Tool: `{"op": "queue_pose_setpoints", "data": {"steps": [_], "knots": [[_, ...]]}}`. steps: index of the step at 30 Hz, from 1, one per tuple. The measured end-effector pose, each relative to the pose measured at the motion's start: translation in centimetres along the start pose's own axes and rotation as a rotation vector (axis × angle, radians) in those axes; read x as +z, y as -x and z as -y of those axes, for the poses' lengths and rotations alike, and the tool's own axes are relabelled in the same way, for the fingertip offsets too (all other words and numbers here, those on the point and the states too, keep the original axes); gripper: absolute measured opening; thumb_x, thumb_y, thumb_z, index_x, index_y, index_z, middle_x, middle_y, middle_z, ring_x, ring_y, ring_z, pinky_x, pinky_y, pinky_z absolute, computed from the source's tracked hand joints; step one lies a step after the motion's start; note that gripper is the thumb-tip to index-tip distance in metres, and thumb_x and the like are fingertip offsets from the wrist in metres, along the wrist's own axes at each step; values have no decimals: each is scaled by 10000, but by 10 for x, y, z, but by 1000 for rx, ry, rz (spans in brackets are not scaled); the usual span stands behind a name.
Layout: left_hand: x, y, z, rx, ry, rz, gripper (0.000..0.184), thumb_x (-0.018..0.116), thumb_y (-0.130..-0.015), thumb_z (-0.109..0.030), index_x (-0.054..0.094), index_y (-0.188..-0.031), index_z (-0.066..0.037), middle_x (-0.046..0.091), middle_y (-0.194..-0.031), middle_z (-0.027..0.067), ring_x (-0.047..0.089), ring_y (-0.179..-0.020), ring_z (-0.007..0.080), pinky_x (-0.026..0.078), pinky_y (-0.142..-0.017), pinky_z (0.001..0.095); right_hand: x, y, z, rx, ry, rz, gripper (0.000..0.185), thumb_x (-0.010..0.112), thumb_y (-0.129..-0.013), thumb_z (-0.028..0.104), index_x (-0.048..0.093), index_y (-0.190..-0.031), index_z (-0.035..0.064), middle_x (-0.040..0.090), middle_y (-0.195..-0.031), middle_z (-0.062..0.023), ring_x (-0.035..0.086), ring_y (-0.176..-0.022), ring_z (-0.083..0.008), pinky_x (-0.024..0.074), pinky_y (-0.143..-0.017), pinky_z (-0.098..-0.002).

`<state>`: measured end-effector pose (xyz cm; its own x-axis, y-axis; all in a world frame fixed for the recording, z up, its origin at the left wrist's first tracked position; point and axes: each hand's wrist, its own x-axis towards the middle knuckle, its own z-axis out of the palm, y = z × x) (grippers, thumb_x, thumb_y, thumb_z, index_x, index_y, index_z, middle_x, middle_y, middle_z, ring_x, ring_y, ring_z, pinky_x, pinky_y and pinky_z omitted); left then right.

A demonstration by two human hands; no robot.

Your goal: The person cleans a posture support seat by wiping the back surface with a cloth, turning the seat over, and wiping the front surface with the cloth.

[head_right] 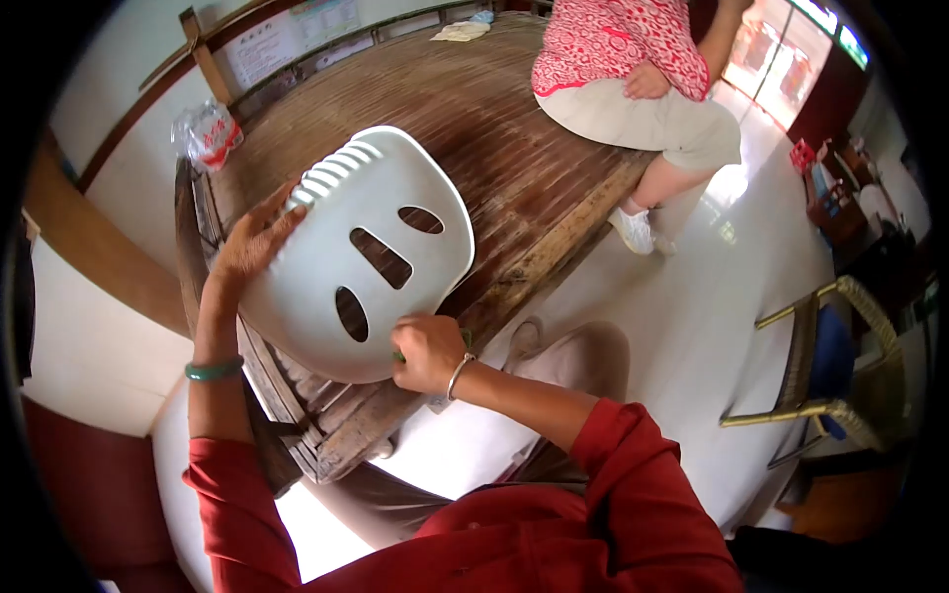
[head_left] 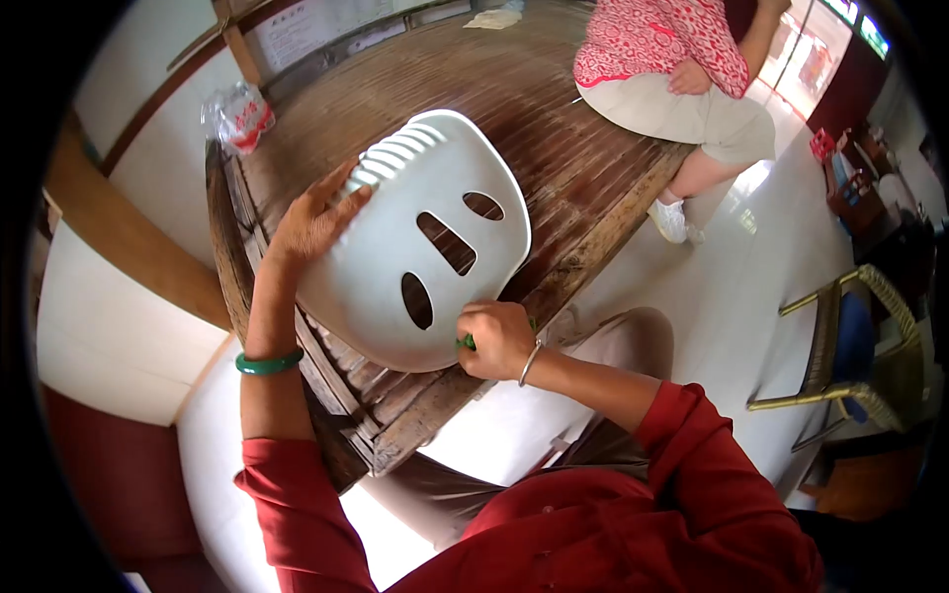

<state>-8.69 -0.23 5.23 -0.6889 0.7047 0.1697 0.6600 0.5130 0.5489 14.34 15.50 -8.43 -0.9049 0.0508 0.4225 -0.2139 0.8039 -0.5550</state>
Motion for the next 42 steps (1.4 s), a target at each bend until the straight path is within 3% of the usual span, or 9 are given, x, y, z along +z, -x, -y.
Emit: {"op": "queue_pose_setpoints", "data": {"steps": [5, 9, 12, 16, 20, 24, 32, 36, 42], "knots": [[-1, 2, -4, 3, 52, -8, 736, 605, -910, -530, 457, -1474, -80, 491, -1457, 228, 437, -1389, 329, 316, -1143, 381, -26, 4, -29, 59, -283, -41, 124, 693, -695, 137, 718, -807, 87, 708, -827, -88, 691, -747, -274, 550, -675, -363], [2, -4, -3, -20, 42, -3, 732, 607, -911, -525, 460, -1472, -78, 487, -1463, 222, 424, -1400, 325, 309, -1147, 377, -55, -29, -87, 275, -341, -449, 206, 701, -761, 5, 758, -925, 117, 756, -933, -78, 701, -817, -146, 563, -725, -304], [4, -4, 0, 1, 40, -5, 714, 599, -915, -525, 466, -1471, -96, 497, -1455, 219, 429, -1395, 326, 314, -1142, 371, -49, -55, -118, 551, -129, -549, 116, 717, -780, 102, 739, -894, 91, 732, -854, -142, 708, -807, -284, 545, -710, -366], [5, -5, 5, -3, 18, -28, 701, 597, -918, -526, 475, -1464, -104, 512, -1437, 226, 442, -1384, 325, 328, -1129, 366, -1, -27, -47, 232, -107, -492, 169, 667, -750, 58, 554, -875, 70, 602, -860, -138, 630, -757, -349, 509, -673, -452], [4, -6, 7, -2, 55, -2, 707, 602, -916, -529, 470, -1467, -106, 507, -1442, 227, 492, -1339, 336, 363, -1104, 367, 39, 26, 34, -285, -46, -206, 123, 639, -777, 8, 601, -887, 46, 615, -901, -134, 628, -846, -328, 518, -730, -400], [6, 5, -5, 183, -239, -305, 637, 580, -925, -557, 517, -1435, -179, 574, -1373, 186, 546, -1271, 353, 442, -1037, 398, 25, 42, 56, -323, -473, -56, 166, 674, -778, -9, 642, -938, 26, 638, -976, -127, 641, -907, -307, 518, -804, -376], [-14, 43, -30, 92, 184, -605, 320, 637, -968, -289, 701, -1195, -74, 710, -1138, 154, 690, -1063, 248, 540, -878, 344, -38, 116, -23, 510, -1086, -12, 190, 627, -848, 41, 657, -1025, -18, 667, -969, -71, 648, -901, -177, 511, -821, -311], [5, 128, -69, 154, 85, -318, 97, 662, -901, -57, 732, -944, -6, 750, -986, 113, 729, -877, 203, 566, -761, 306, -7, 180, -86, 797, -1553, -206, 290, 488, -870, 124, 618, -1094, -5, 673, -1057, -144, 674, -984, -309, 557, -902, -441], [67, 221, -96, 174, -35, 11, 215, 711, -869, -180, 697, -1053, -72, 707, -1100, 101, 708, -939, 273, 590, -783, 350, 63, 225, -133, 1074, -1880, -323, 408, 412, -939, 278, 635, -1176, 30, 678, -1145, -169, 656, -1035, -360, 521, -942, -509]]}}
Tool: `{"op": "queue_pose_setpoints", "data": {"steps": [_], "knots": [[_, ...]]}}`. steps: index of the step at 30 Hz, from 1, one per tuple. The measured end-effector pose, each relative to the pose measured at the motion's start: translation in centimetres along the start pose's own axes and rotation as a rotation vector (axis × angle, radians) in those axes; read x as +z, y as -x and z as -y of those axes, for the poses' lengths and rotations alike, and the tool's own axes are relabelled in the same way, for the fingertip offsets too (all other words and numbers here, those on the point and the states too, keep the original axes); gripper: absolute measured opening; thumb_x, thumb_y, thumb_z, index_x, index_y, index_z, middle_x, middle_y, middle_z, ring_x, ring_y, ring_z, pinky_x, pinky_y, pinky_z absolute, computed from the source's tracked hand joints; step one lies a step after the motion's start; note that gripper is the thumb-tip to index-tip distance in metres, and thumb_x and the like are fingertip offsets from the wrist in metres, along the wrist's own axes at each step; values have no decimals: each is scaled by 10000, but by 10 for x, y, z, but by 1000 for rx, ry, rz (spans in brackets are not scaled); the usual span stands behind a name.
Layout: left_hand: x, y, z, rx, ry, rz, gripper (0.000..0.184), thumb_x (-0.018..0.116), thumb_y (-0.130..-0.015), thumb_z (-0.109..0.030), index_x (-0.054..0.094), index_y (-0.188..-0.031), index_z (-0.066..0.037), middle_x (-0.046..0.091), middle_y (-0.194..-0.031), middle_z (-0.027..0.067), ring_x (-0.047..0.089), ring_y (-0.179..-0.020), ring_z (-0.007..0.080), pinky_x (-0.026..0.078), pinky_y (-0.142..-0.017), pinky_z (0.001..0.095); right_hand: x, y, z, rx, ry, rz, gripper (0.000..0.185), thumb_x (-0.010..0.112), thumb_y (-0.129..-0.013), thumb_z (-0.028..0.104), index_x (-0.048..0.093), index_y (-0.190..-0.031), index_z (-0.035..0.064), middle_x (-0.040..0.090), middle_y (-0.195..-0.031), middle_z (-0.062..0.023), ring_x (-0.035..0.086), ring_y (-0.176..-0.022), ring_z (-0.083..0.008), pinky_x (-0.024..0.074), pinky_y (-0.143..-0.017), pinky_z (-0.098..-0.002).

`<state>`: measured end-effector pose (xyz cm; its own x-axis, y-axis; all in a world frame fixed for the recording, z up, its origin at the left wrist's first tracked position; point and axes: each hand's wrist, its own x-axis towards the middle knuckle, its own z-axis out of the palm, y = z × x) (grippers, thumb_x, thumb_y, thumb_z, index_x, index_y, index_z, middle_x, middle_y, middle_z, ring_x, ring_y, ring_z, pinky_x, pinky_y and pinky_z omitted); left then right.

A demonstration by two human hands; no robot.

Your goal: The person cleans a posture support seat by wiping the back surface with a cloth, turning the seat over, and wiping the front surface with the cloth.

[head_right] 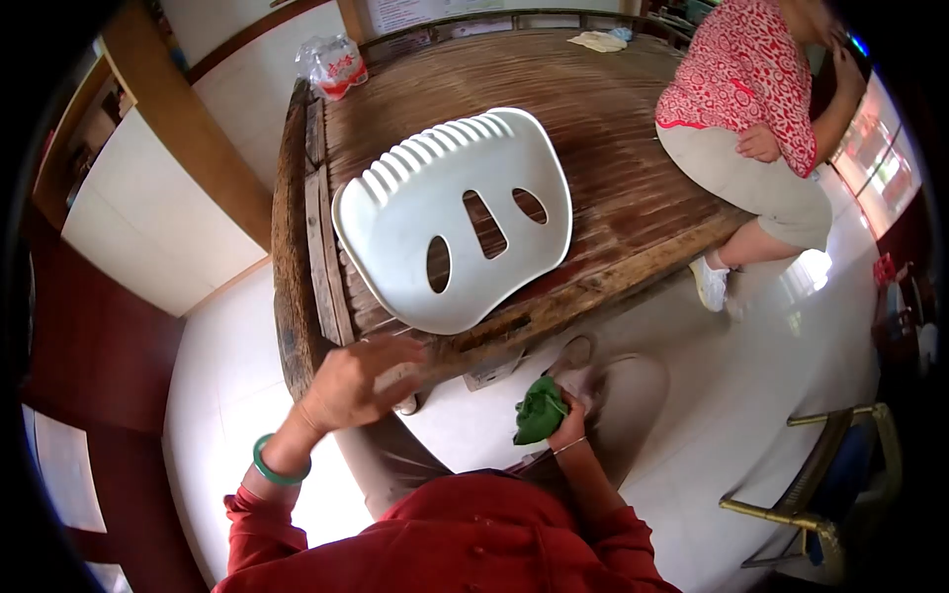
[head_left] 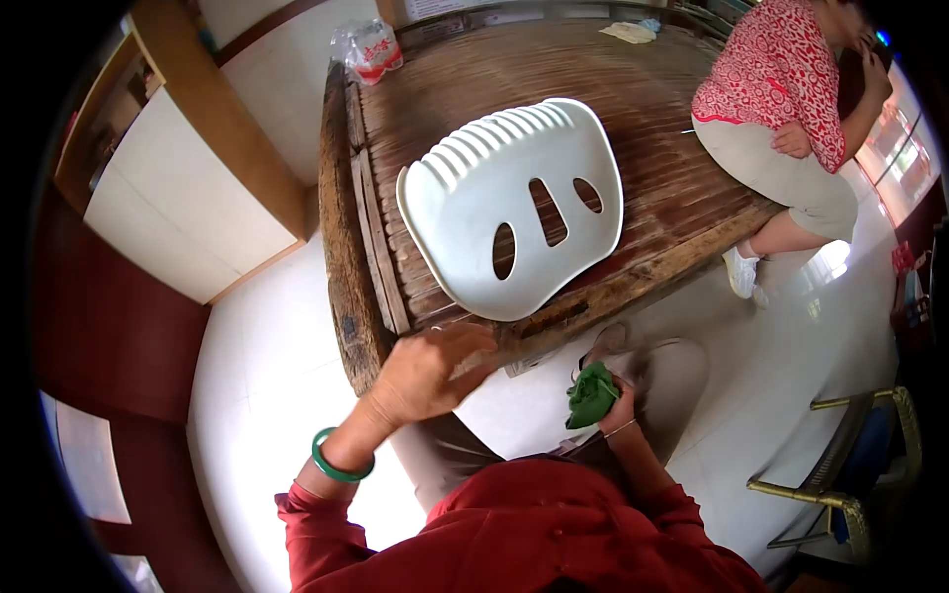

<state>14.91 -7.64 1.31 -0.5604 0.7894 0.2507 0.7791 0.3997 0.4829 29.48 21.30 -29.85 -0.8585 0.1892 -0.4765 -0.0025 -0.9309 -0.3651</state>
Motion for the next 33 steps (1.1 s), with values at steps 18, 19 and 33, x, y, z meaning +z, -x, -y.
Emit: {"op": "queue_pose_setpoints", "data": {"steps": [18, 19, 33], "knots": [[94, -3, 30, -559, 759, -610, 513, 633, -966, -203, 381, -1331, 56, 506, -1320, 227, 554, -1201, 276, 462, -1018, 400, -13, -17, -17, 55, 90, -81, 384, 438, -943, 298, 667, -1116, 44, 706, -1050, -133, 672, -973, -319, 525, -914, -465], [92, -7, 30, -530, 777, -593, 523, 614, -981, -233, 378, -1351, 53, 539, -1308, 218, 546, -1220, 267, 447, -1035, 402, -15, -18, -17, 51, 81, -81, 384, 438, -943, 298, 667, -1116, 44, 706, -1050, -133, 672, -973, -319, 525, -914, -465], [11, -78, -19, -376, 996, -788, 279, 597, -996, -298, 617, -908, -34, 654, -751, 91, 655, -612, 126, 582, -518, 264, 11, -5, -17, 1, 80, -64, 257, 557, -905, 155, 654, -1087, 2, 676, -1006, -121, 656, -953, -280, 530, -887, -413]]}}
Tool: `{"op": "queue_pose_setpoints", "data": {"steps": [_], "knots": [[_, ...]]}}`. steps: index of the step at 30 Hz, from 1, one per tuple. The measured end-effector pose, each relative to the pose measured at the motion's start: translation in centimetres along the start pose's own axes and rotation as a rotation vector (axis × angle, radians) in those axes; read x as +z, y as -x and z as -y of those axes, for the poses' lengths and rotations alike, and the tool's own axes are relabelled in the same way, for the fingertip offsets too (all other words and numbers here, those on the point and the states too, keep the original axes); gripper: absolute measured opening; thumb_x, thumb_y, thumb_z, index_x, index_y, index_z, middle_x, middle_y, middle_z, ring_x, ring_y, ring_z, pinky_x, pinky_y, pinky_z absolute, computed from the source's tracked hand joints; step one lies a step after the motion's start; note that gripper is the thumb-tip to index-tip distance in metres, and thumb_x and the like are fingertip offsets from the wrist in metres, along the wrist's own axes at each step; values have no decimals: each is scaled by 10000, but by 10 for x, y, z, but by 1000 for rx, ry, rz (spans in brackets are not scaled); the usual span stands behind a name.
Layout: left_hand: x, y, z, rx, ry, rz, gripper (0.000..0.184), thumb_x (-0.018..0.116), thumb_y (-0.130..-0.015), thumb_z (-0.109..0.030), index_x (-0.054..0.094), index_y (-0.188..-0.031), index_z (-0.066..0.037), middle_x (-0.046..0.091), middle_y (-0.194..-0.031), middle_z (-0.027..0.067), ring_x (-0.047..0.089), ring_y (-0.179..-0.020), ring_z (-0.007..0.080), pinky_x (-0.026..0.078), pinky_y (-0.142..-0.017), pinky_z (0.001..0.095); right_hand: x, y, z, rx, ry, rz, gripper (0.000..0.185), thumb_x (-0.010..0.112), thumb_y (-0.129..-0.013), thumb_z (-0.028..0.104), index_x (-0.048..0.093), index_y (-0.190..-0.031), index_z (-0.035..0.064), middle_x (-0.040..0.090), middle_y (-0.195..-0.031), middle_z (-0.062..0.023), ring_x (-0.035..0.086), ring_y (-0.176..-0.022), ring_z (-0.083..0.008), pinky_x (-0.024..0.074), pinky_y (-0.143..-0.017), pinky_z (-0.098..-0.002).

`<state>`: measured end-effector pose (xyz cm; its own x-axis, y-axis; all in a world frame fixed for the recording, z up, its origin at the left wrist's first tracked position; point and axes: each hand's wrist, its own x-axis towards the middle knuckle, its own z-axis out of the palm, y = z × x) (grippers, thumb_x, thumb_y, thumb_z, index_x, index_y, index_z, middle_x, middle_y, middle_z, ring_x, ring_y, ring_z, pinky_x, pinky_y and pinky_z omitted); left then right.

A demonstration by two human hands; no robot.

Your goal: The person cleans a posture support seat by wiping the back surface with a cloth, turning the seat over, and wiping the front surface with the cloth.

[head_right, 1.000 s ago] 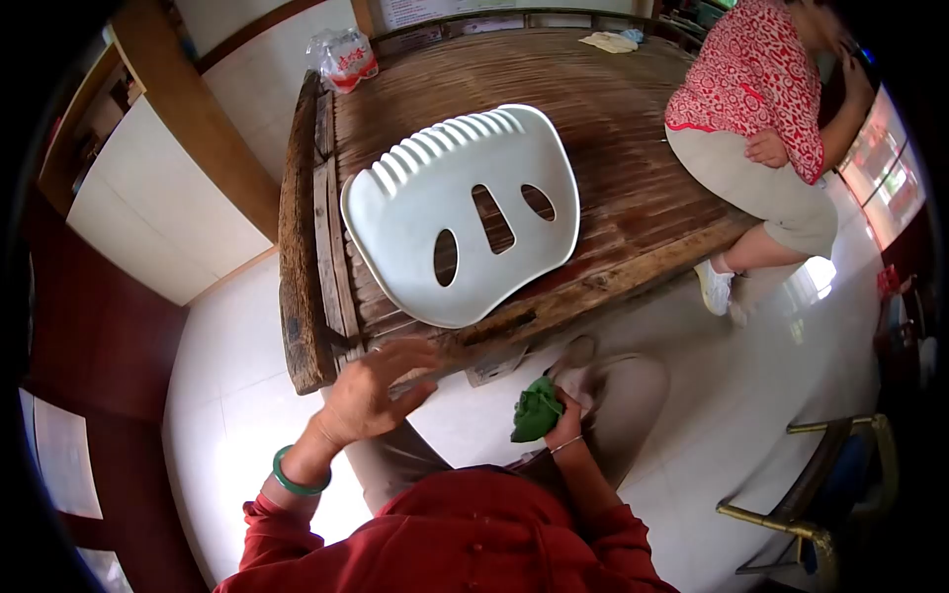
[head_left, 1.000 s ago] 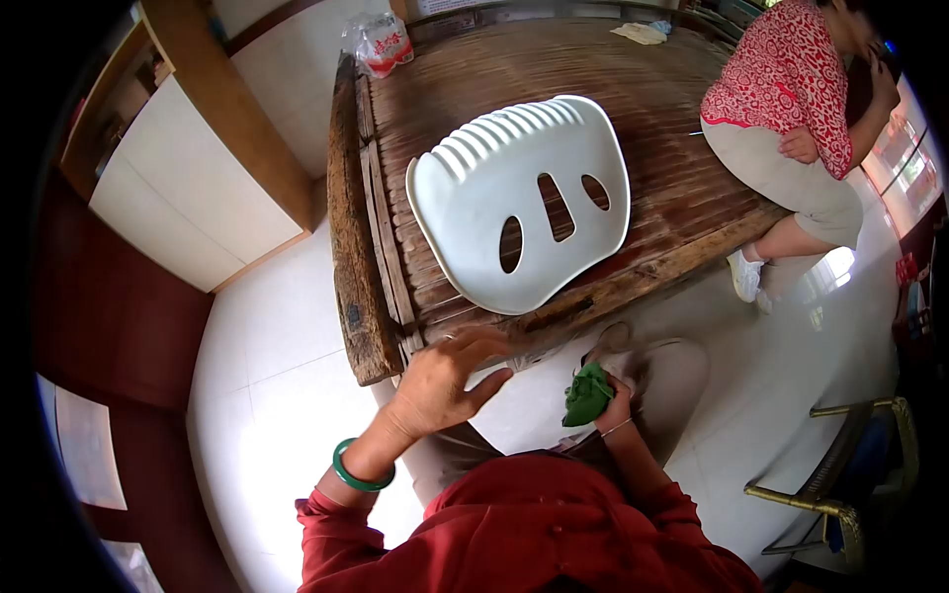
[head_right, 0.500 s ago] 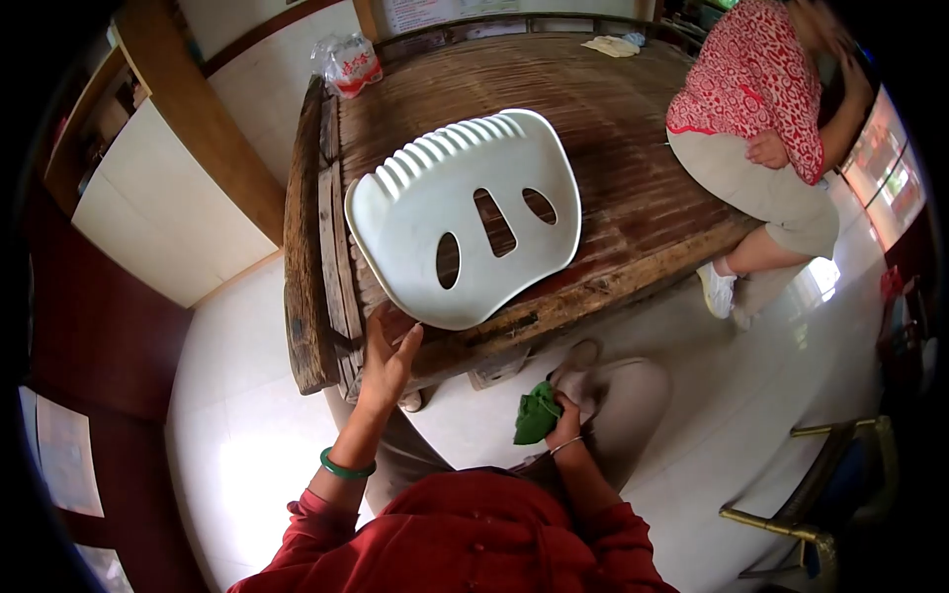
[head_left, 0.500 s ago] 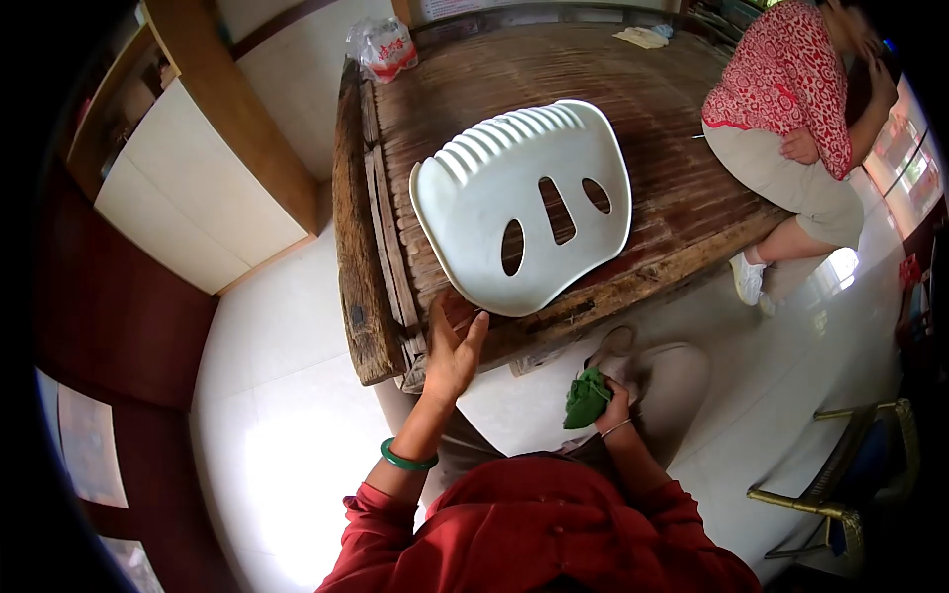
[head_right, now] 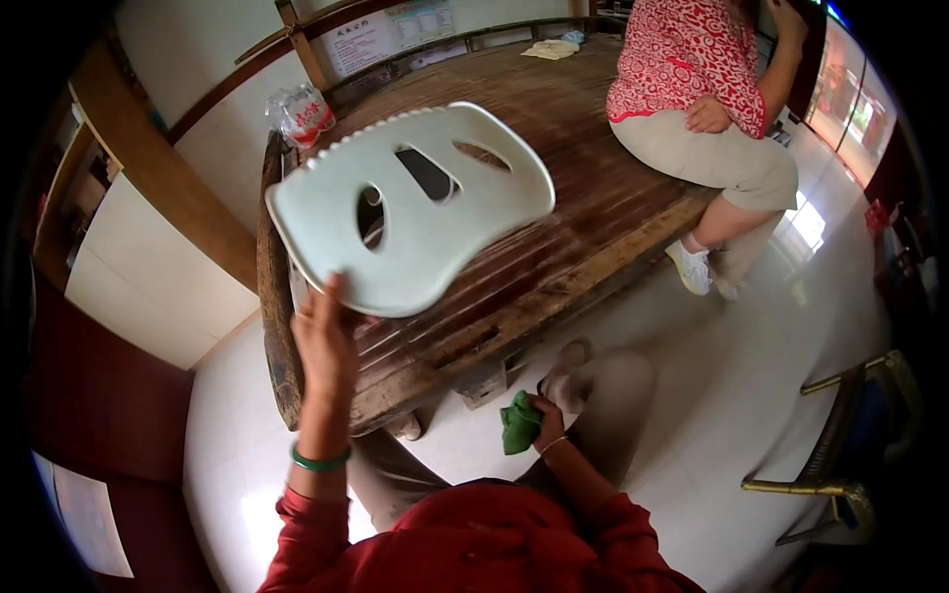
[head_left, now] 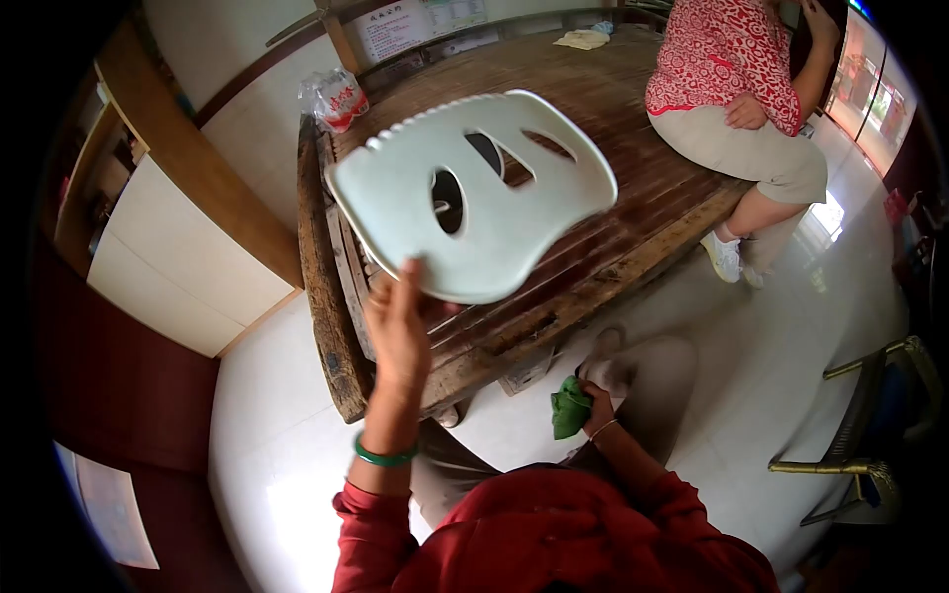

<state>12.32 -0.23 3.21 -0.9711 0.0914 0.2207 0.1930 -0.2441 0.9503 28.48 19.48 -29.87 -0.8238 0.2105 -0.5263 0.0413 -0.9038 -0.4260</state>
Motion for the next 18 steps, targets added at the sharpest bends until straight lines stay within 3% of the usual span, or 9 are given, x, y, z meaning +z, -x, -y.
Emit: {"op": "queue_pose_setpoints", "data": {"steps": [2, 4, 7, 9, 13, 15, 16, 17, 18], "knots": [[13, -11, -44, 7, 140, -29, 271, 615, -978, -250, 615, -903, 10, 605, -709, 61, 610, -560, 126, 554, -514, 273, -4, -6, -3, -29, 30, -51, 237, 580, -898, 158, 669, -1058, 6, 681, -986, -106, 663, -918, -264, 537, -862, -401], [4, -34, -70, -5, 344, -4, 261, 605, -959, -183, 606, -1026, 69, 640, -737, 76, 620, -546, 166, 518, -495, 269, -6, -5, -2, -3, 50, -64, 236, 521, -930, 163, 668, -1074, 48, 686, -1004, -72, 660, -949, -251, 524, -905, -407], [-15, -65, -109, -2, 468, 127, 274, 538, -994, -157, 555, -1092, 98, 717, -874, 163, 743, -789, 235, 626, -613, 211, -10, -7, -6, -6, 30, -39, 228, 523, -929, 164, 676, -1060, 56, 689, -998, -71, 662, -947, -252, 523, -906, -406], [-29, -89, -125, -146, 639, 281, 326, 483, -1033, -193, 541, -1111, 118, 705, -992, 213, 738, -873, 249, 642, -668, 221, -16, -11, -10, -18, 42, -10, 220, 522, -921, 155, 680, -1044, 63, 691, -996, -73, 664, -958, -252, 522, -914, -409], [-54, -136, -95, -441, 646, 294, 385, 430, -1059, -227, 503, -1186, 128, 649, -1174, 270, 720, -969, 259, 643, -674, 226, -9, -10, -9, -7, 65, -47, 203, 521, -915, 150, 683, -1009, 69, 692, -980, -65, 662, -934, -246, 522, -899, -400], [-47, -142, -82, -499, 737, 119, 372, 434, -1058, -233, 505, -1197, 105, 674, -1134, 254, 729, -931, 247, 635, -656, 206, -10, -8, -8, -17, 11, -50, 167, 571, -899, 117, 696, -969, 31, 697, -932, -77, 670, -875, -230, 538, -837, -380], [-67, -161, -66, -520, 789, 129, 409, 506, -1030, -202, 489, -1271, 128, 668, -1187, 200, 705, -1028, 244, 634, -718, 237, -7, -5, -6, -20, 35, -63, 159, 576, -895, 116, 697, -961, 35, 695, -926, -76, 668, -875, -231, 540, -837, -381], [-70, -165, -63, -547, 783, 137, 367, 502, -1023, -180, 518, -1249, 109, 679, -1169, 193, 713, -1004, 240, 634, -705, 235, -8, -5, -6, -9, 43, -58, 159, 576, -895, 116, 697, -961, 35, 695, -926, -76, 668, -875, -231, 540, -837, -381], [-69, -169, -56, -546, 722, 15, 304, 502, -1015, -189, 534, -1155, 78, 701, -1097, 195, 694, -802, 196, 607, -610, 191, -8, -5, -5, -9, 43, -59, 159, 574, -895, 116, 696, -961, 36, 695, -927, -75, 667, -881, -232, 540, -841, -383]]}}
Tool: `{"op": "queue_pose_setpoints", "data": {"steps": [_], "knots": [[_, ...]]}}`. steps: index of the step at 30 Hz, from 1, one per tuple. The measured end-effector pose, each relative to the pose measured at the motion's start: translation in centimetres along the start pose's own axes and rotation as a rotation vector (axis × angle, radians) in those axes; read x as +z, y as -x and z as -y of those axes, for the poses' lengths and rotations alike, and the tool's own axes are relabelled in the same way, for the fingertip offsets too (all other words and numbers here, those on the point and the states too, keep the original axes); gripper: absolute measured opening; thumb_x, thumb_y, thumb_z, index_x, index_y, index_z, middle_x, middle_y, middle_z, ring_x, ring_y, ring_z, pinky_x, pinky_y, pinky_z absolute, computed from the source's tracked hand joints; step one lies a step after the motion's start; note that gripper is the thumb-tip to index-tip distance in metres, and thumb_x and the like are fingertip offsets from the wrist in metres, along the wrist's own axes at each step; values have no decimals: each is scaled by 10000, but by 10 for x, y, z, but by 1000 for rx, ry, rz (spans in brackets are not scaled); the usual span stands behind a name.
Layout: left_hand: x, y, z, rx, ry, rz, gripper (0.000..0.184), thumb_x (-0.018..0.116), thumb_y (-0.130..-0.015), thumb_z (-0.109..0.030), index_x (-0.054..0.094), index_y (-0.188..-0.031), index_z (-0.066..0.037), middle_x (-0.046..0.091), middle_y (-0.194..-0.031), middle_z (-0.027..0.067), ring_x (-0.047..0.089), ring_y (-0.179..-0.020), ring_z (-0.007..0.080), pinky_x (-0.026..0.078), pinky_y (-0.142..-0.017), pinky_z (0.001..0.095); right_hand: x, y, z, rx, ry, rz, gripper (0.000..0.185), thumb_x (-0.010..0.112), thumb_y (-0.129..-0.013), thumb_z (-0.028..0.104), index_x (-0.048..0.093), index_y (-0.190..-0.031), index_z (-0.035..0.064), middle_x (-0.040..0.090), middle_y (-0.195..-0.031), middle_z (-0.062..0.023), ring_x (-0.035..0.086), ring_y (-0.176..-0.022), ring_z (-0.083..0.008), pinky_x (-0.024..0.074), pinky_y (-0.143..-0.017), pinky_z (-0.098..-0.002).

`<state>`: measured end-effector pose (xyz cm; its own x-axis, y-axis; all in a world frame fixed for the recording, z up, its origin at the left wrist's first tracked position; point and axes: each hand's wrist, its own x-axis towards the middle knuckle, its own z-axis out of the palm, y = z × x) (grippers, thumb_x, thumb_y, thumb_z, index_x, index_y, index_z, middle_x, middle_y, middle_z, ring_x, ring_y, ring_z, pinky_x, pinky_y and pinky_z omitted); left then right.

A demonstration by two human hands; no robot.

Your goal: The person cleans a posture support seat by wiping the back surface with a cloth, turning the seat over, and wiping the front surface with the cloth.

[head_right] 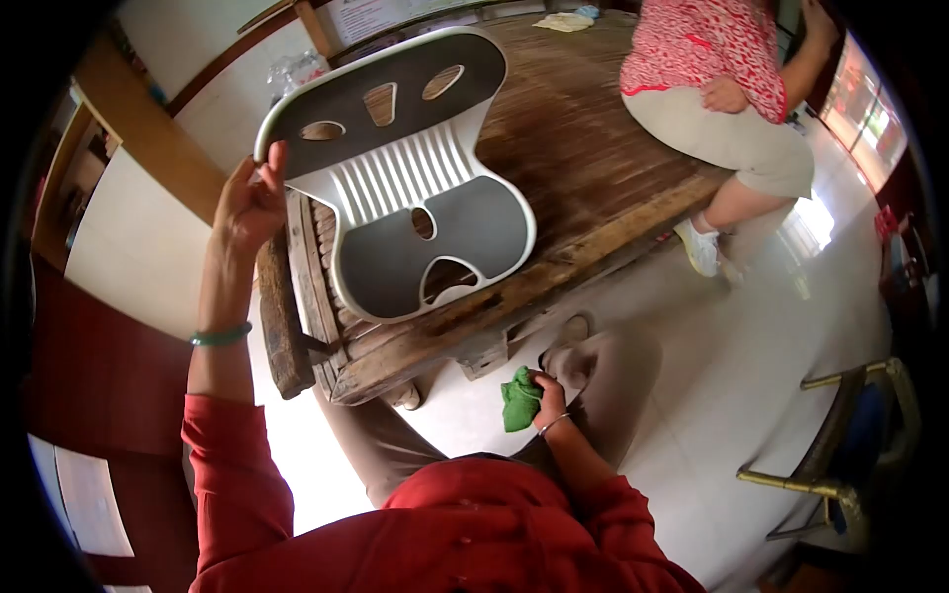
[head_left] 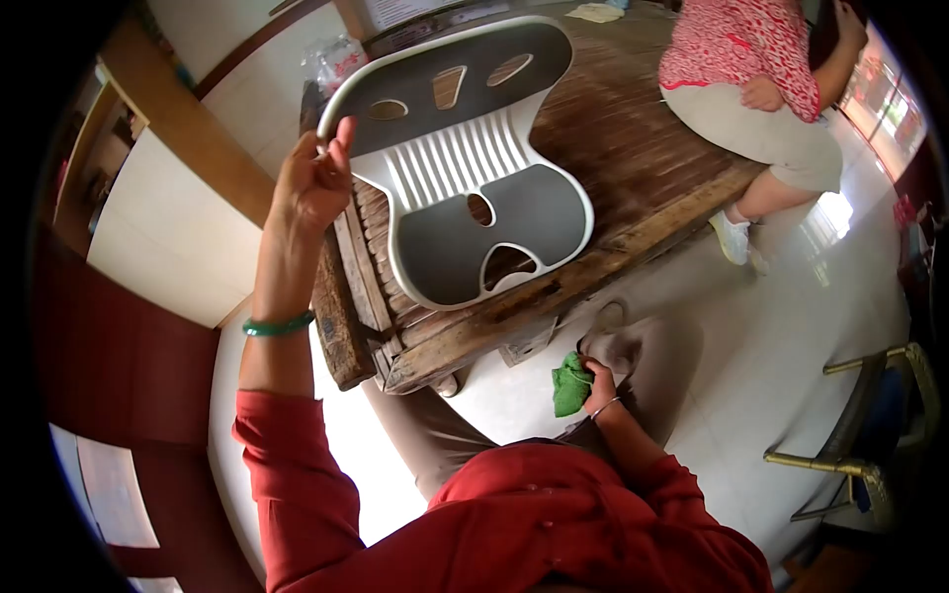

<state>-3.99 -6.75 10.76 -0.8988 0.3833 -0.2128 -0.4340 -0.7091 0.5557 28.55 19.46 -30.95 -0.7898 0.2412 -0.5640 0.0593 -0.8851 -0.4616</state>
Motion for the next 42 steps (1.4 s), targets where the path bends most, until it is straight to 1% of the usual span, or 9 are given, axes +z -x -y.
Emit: {"op": "queue_pose_setpoints", "data": {"steps": [1, 10, 15, 17, 23, 30, 36, 39, 42], "knots": [[11, 5, 10, 45, -27, -125, 257, 502, -1007, -199, 551, -1062, 47, 722, -1025, 197, 676, -600, 152, 580, -515, 148, -1, 0, 0, 2, 0, -3, 160, 572, -895, 115, 696, -960, 37, 695, -928, -75, 666, -886, -234, 540, -845, -385], [-48, -28, 5, 44, 82, -281, 273, 463, -1010, -215, 529, -1113, 29, 725, -1044, 181, 689, -622, 182, 529, -451, 133, -2, 2, 1, 52, 37, -12, 206, 548, -912, 133, 680, -1013, 11, 687, -990, -112, 664, -933, -287, 541, -878, -437], [-77, -9, 13, -109, 86, 149, 504, 313, -1028, -315, 501, -1207, 117, 676, -1123, 244, 708, -867, 290, 613, -694, 242, 0, 2, 2, 48, 51, -43, 215, 551, -912, 128, 679, -1030, 2, 685, -991, -115, 665, -932, -288, 543, -871, -442], [-39, 30, 53, 247, -286, -134, 500, 327, -1033, -331, 502, -1218, 99, 665, -1153, 203, 667, -1038, 306, 571, -897, 327, 8, 10, 5, 19, 107, -54, 224, 555, -914, 134, 679, -1046, 1, 685, -991, -113, 665, -929, -282, 543, -867, -436], [-61, 156, 162, 454, -1476, 242, 509, 570, -946, -81, 416, -1426, -16, 374, -1533, 153, 341, -1441, 283, 291, -1182, 448, 1, 6, 4, 33, 108, -5, 237, 561, -911, 141, 677, -1062, 0, 683, -988, -109, 662, -926, -263, 538, -866, -413], [-130, 126, 201, 441, -1011, -154, 717, 589, -959, -77, 183, -1541, 26, 327, -1541, 227, 334, -1435, 300, 282, -1169, 412, 7, 10, 6, 66, 124, -1, 219, 571, -898, 145, 672, -1032, 4, 680, -981, -106, 659, -915, -254, 537, -853, -397], [-154, 84, 200, 174, -732, -349, 251, 556, -969, -42, 545, -1209, 32, 655, -966, 85, 639, -847, 151, 531, -761, 293, 4, 9, 5, 74, 163, 22, 263, 558, -902, 144, 672, -1093, 4, 691, -1012, -105, 666, -943, -254, 533, -883, -393], [-142, 83, 201, 156, -719, -266, 318, 485, -991, -15, 509, -1301, 48, 610, -1236, 161, 616, -1125, 236, 520, -996, 363, -2, 6, 2, 61, 176, 48, 264, 565, -900, 144, 669, -1091, -5, 690, -1003, -112, 667, -932, -257, 535, -874, -392], [-133, 69, 200, 129, -651, -145, 309, 456, -998, -2, 514, -1297, 49, 606, -1254, 164, 596, -1169, 242, 499, -1031, 374, 12, 8, 2, 49, 179, -20, 186, 588, -874, 126, 671, -978, -3, 679, -911, -114, 665, -842, -257, 546, -807, -394]]}}
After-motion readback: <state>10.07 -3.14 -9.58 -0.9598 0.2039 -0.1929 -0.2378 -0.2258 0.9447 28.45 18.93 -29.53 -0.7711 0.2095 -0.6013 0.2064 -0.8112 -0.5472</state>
